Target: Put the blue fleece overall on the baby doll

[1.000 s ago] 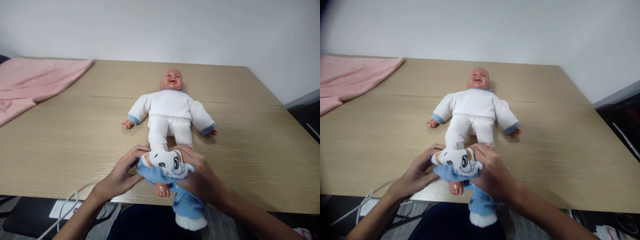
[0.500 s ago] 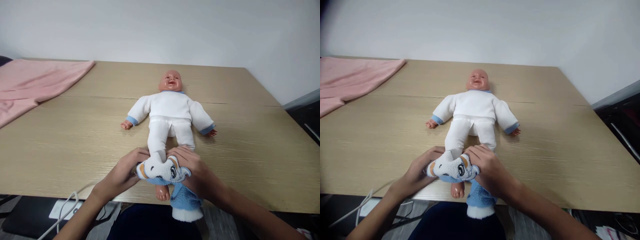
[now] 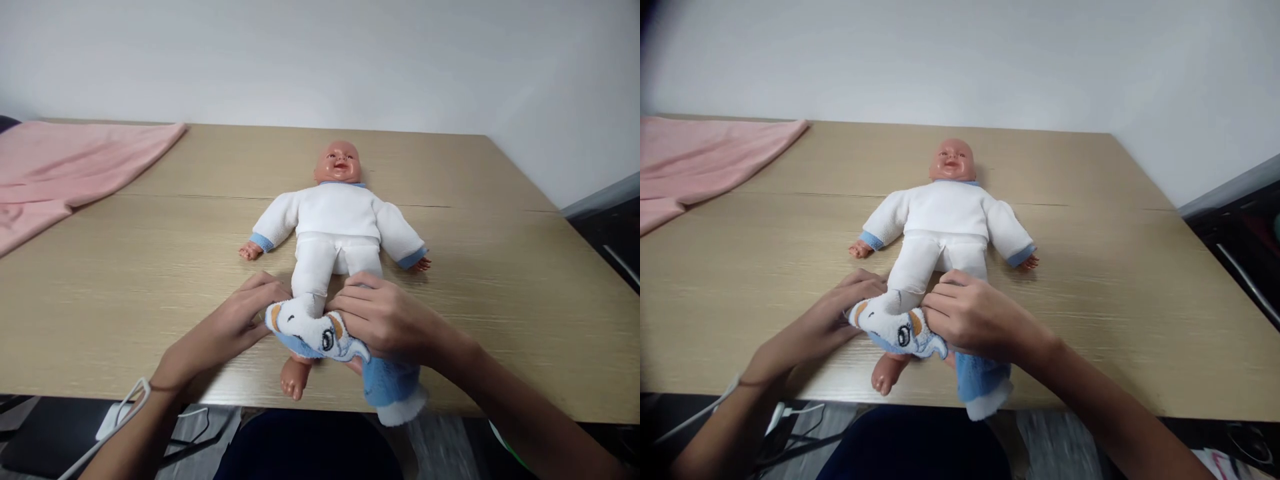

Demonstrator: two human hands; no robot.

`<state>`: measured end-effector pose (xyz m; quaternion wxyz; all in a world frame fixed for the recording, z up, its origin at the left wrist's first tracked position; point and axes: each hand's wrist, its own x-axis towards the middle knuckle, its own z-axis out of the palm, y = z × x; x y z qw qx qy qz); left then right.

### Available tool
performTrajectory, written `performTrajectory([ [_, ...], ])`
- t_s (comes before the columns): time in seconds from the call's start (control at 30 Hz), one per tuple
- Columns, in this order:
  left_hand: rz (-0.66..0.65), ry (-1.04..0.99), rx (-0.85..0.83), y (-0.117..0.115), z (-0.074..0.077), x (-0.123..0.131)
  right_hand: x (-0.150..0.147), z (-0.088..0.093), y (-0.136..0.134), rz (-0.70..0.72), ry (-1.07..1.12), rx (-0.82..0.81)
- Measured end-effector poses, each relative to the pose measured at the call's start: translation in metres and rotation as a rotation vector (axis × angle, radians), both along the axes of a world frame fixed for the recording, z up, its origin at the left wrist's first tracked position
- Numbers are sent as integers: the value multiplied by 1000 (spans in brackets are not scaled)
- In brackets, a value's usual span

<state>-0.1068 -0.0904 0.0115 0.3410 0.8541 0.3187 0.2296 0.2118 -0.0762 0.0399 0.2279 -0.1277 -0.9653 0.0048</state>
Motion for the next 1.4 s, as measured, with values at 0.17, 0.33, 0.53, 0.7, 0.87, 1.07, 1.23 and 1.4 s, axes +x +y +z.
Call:
performTrajectory([
  [0.17,57,48,-66,-3,-1,-7,3,1,0,-80,17,-245],
  [0.33,80,36,-210,-5,-3,-17,26,13,-5,-199,33,-524],
  [0.53,111,-177,-266,-5,-4,-17,50,13,-11,-140,249,-1027],
  [0.7,208,-314,-299,0,-1,0,53,5,-5,-55,484,-1434],
  [0.87,300,-322,-273,14,-2,12,55,0,11,-102,526,-1419],
  [1.07,406,-185,100,24,23,32,58,-8,11,-129,587,-1402],
  [1.23,18,88,177,43,66,80,57,-9,4,-109,627,-1360],
  [1.4,-338,39,-289,81,77,105,60,-9,4,-83,666,-1339],
])
